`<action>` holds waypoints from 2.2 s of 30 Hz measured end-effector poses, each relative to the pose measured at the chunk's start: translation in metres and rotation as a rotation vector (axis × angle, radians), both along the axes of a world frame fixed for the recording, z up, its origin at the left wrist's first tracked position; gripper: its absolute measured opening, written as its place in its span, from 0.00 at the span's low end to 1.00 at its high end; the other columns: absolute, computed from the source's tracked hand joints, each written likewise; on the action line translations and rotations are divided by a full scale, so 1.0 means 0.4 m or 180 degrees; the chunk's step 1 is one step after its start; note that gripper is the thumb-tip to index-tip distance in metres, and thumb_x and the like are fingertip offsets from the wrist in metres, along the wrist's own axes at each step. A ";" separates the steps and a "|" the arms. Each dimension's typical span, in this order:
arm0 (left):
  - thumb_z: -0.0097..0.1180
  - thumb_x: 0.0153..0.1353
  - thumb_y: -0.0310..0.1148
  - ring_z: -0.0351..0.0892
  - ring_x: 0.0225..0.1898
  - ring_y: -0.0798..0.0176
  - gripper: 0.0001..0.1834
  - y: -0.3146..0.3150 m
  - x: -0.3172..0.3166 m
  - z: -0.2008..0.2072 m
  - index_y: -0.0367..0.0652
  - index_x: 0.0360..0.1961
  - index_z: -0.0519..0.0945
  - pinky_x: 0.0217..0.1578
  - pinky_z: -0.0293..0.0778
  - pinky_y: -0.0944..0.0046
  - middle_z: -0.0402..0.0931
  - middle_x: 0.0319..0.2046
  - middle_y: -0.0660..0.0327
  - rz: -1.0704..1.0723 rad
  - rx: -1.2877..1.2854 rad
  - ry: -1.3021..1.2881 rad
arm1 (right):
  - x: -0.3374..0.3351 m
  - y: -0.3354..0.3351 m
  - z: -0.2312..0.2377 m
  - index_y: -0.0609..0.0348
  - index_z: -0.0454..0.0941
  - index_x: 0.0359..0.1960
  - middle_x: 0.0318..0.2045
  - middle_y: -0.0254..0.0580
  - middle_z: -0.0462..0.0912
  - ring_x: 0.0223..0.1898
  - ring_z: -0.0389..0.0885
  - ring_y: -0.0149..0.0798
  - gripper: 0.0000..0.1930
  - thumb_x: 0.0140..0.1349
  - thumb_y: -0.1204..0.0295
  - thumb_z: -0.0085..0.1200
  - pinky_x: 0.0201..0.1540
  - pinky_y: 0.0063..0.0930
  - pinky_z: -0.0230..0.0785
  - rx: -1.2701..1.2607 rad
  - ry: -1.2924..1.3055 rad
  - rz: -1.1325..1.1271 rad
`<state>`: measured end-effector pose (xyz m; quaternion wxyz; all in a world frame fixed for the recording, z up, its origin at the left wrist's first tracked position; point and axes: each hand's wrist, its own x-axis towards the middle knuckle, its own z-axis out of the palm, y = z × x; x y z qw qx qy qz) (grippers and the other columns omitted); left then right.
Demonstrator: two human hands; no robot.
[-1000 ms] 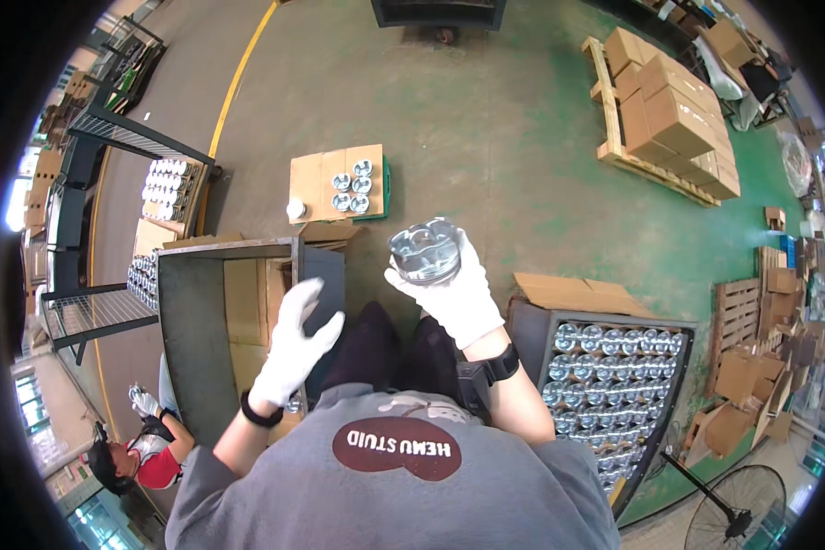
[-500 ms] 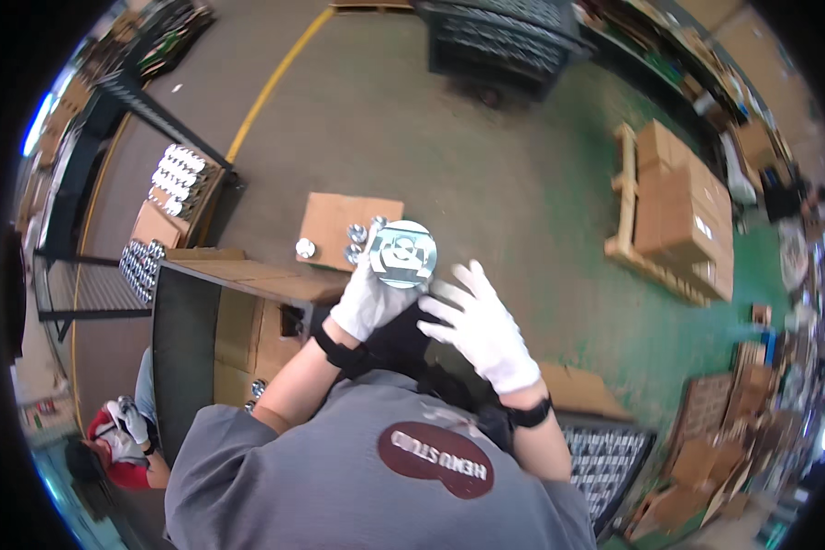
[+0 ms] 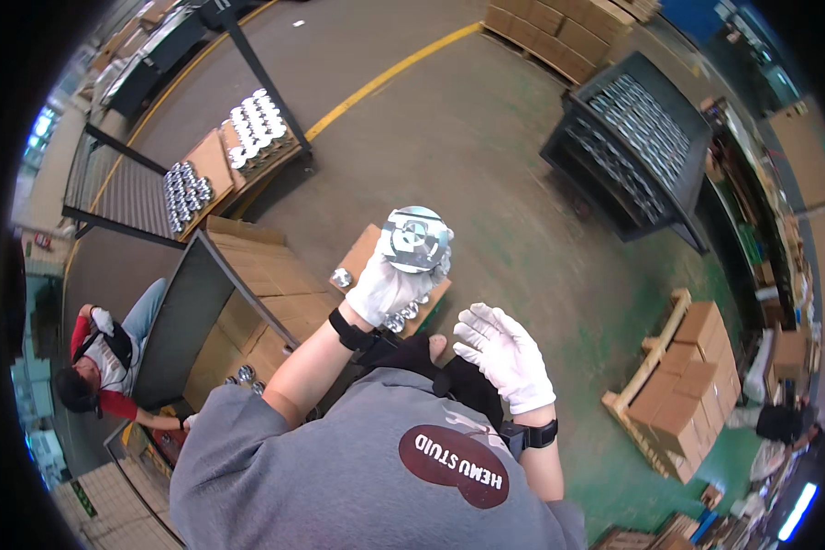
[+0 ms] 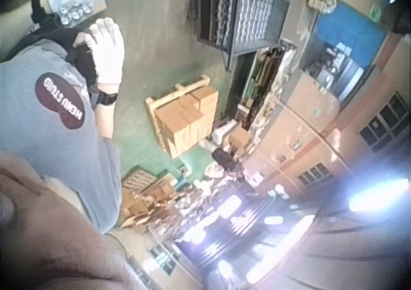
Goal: Inspecting and organizing engine pistons on a fabrication floor.
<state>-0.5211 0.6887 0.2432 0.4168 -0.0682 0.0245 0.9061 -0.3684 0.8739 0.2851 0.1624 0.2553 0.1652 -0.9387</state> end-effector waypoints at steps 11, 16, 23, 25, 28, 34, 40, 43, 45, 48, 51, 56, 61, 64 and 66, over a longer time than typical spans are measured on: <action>0.44 0.67 0.49 0.76 0.46 0.54 0.22 0.136 -0.375 -0.065 0.48 0.54 0.73 0.48 0.74 0.53 0.75 0.49 0.57 0.0848 0.0043 -0.0350 | -0.605 0.232 -0.084 0.68 0.72 0.51 0.47 0.55 0.79 0.48 0.79 0.51 0.18 0.68 0.66 0.45 0.52 0.46 0.73 -0.0406 0.0158 0.1319; 0.48 0.64 0.54 0.75 0.47 0.50 0.27 0.176 -0.531 -0.086 0.43 0.53 0.73 0.49 0.75 0.49 0.75 0.47 0.52 0.1861 -0.0389 -0.0522 | -0.961 0.279 -0.099 0.67 0.73 0.50 0.46 0.53 0.79 0.46 0.80 0.51 0.17 0.68 0.65 0.46 0.52 0.47 0.73 -0.0472 -0.0223 0.2140; 0.39 0.68 0.55 0.75 0.48 0.48 0.29 0.126 -0.685 -0.118 0.43 0.57 0.69 0.53 0.73 0.46 0.73 0.51 0.51 0.3239 -0.0796 -0.1298 | -1.321 0.067 -0.121 0.68 0.69 0.51 0.45 0.58 0.79 0.43 0.82 0.51 0.22 0.68 0.58 0.47 0.47 0.42 0.78 -0.0467 -0.0547 0.3804; 0.35 0.70 0.53 0.76 0.48 0.49 0.28 0.112 -0.712 -0.147 0.42 0.57 0.69 0.54 0.72 0.51 0.74 0.50 0.50 0.3651 -0.1019 -0.1423 | -1.380 0.012 -0.132 0.67 0.69 0.50 0.45 0.58 0.79 0.43 0.82 0.50 0.23 0.68 0.57 0.47 0.46 0.41 0.78 -0.0412 -0.0607 0.4176; 0.35 0.70 0.51 0.75 0.50 0.49 0.27 0.047 -0.754 -0.156 0.41 0.57 0.68 0.56 0.71 0.51 0.74 0.51 0.50 0.3212 -0.3982 -0.0380 | -1.457 -0.077 -0.142 0.66 0.70 0.49 0.45 0.57 0.80 0.42 0.83 0.49 0.24 0.68 0.54 0.47 0.45 0.39 0.79 -0.0525 -0.0545 0.4539; 0.37 0.70 0.46 0.74 0.48 0.51 0.22 -0.099 -0.914 -0.049 0.42 0.53 0.72 0.53 0.71 0.48 0.75 0.48 0.52 0.4162 -0.0515 -0.1417 | -1.610 -0.227 -0.123 0.66 0.71 0.47 0.41 0.54 0.80 0.41 0.83 0.46 0.24 0.68 0.53 0.46 0.46 0.38 0.78 -0.0965 -0.0694 0.4713; 0.40 0.68 0.47 0.75 0.44 0.50 0.21 -0.244 -1.043 -0.001 0.41 0.49 0.73 0.49 0.73 0.48 0.76 0.43 0.51 0.4141 -0.0066 -0.1432 | -1.778 -0.376 -0.056 0.66 0.71 0.48 0.41 0.52 0.80 0.41 0.82 0.45 0.24 0.68 0.53 0.46 0.46 0.35 0.78 0.0054 -0.0293 0.4865; 0.39 0.68 0.49 0.76 0.43 0.48 0.22 -0.322 -1.104 -0.007 0.42 0.50 0.73 0.52 0.71 0.45 0.76 0.43 0.50 0.4061 0.0032 -0.1502 | -1.867 -0.444 -0.066 0.65 0.71 0.48 0.41 0.51 0.81 0.40 0.83 0.45 0.22 0.68 0.54 0.48 0.45 0.35 0.78 0.0011 -0.0260 0.4827; 0.40 0.68 0.49 0.76 0.43 0.48 0.22 -0.365 -1.145 -0.034 0.42 0.50 0.73 0.53 0.70 0.43 0.76 0.44 0.50 0.4218 -0.0153 -0.1452 | -1.932 -0.488 -0.069 0.65 0.71 0.48 0.41 0.51 0.81 0.40 0.83 0.46 0.22 0.68 0.55 0.48 0.45 0.35 0.78 0.0049 -0.0198 0.4907; 0.42 0.67 0.52 0.76 0.43 0.49 0.24 -0.444 -1.206 -0.037 0.45 0.51 0.74 0.55 0.66 0.38 0.77 0.44 0.52 0.4364 -0.0370 -0.1450 | -2.025 -0.572 -0.065 0.65 0.71 0.48 0.41 0.52 0.81 0.40 0.83 0.47 0.22 0.68 0.55 0.48 0.45 0.35 0.78 0.0075 -0.0071 0.4993; 0.43 0.65 0.60 0.77 0.45 0.53 0.27 -0.526 -1.256 -0.040 0.51 0.52 0.75 0.54 0.68 0.40 0.78 0.45 0.60 0.4524 -0.1031 -0.1227 | -2.114 -0.653 -0.065 0.65 0.71 0.48 0.41 0.52 0.80 0.39 0.83 0.47 0.22 0.68 0.55 0.48 0.45 0.36 0.78 0.0059 -0.0063 0.5094; 0.44 0.65 0.60 0.77 0.48 0.58 0.27 -0.651 -1.361 0.000 0.52 0.52 0.75 0.51 0.72 0.43 0.78 0.47 0.60 0.4775 -0.1215 -0.1423 | -2.263 -0.790 -0.093 0.65 0.69 0.49 0.41 0.53 0.80 0.39 0.82 0.47 0.22 0.68 0.56 0.48 0.45 0.39 0.78 -0.0060 -0.0131 0.5181; 0.46 0.66 0.56 0.77 0.49 0.56 0.27 -0.822 -1.437 -0.084 0.48 0.55 0.73 0.53 0.72 0.46 0.77 0.49 0.58 0.4871 -0.1582 -0.1104 | -2.350 -0.950 -0.158 0.62 0.73 0.46 0.40 0.49 0.81 0.40 0.82 0.45 0.18 0.69 0.58 0.45 0.46 0.38 0.76 -0.0066 -0.0202 0.5697; 0.47 0.67 0.53 0.77 0.48 0.57 0.27 -0.975 -1.467 -0.168 0.42 0.55 0.72 0.52 0.73 0.52 0.77 0.47 0.57 0.4411 -0.2336 -0.1135 | -2.372 -1.062 -0.205 0.61 0.73 0.46 0.40 0.47 0.82 0.40 0.82 0.43 0.17 0.70 0.58 0.43 0.45 0.35 0.75 0.0124 -0.0228 0.5858; 0.47 0.68 0.50 0.77 0.48 0.57 0.27 -1.078 -1.501 -0.239 0.38 0.55 0.71 0.51 0.74 0.57 0.77 0.47 0.56 0.3985 -0.2801 -0.1143 | -2.386 -1.118 -0.252 0.60 0.72 0.47 0.41 0.44 0.81 0.40 0.81 0.40 0.18 0.70 0.58 0.43 0.46 0.33 0.74 0.0273 -0.0159 0.5937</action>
